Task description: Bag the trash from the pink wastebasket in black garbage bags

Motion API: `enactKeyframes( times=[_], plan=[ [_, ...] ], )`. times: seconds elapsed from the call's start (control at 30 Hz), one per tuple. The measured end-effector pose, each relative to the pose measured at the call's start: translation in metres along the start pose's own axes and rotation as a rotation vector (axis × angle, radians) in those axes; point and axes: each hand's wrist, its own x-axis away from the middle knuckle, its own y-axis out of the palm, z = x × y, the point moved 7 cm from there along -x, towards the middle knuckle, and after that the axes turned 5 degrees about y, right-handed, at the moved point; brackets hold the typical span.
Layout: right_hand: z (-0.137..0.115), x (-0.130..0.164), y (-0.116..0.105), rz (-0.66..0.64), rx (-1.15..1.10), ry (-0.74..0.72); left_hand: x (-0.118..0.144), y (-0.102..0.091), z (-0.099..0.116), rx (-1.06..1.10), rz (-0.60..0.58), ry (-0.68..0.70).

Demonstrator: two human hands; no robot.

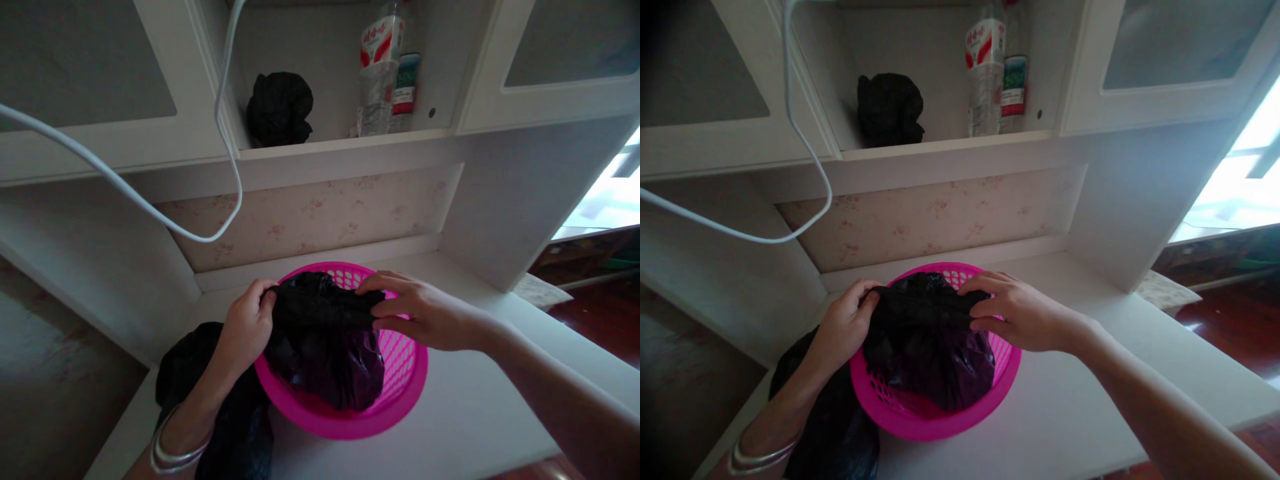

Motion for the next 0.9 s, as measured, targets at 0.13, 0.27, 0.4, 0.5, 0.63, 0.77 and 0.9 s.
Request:
enactKeyframes(
  times=[0.13, 0.27, 0.4, 0.5, 0.63, 0.77, 0.9],
  plan=[
    [0.023, 0.016, -0.017, 0.088, -0.176, 0.113, -0.006, -0.003, -0.007, 0.041, 0.025, -0.017],
    [0.007, 0.01, -0.012, 0.141, -0.156, 0.119, 0.0, -0.003, 0.014, 0.214, 0.046, -0.021],
    [-0.015, -0.005, 0.007, 0.099, 0.046, 0.055, 0.015, 0.015, 0.044, 0.272, -0.179, 0.069],
    [-0.013, -0.007, 0.007, 0.153, 0.114, 0.016, 0.021, 0.016, 0.056, 0.019, -0.16, 0.241],
    [0.004, 0.006, 0.0, 0.18, 0.156, 0.016, 0.015, 0.001, 0.049, -0.06, -0.034, 0.292],
    [0.028, 0.027, -0.013, 0.296, 0.101, 0.143, 0.001, -0.02, 0.019, -0.016, 0.083, 0.163],
    [0.066, 0.05, -0.023, 0.467, -0.146, 0.353, -0.012, -0.046, -0.032, 0.057, 0.269, -0.071]
  ],
)
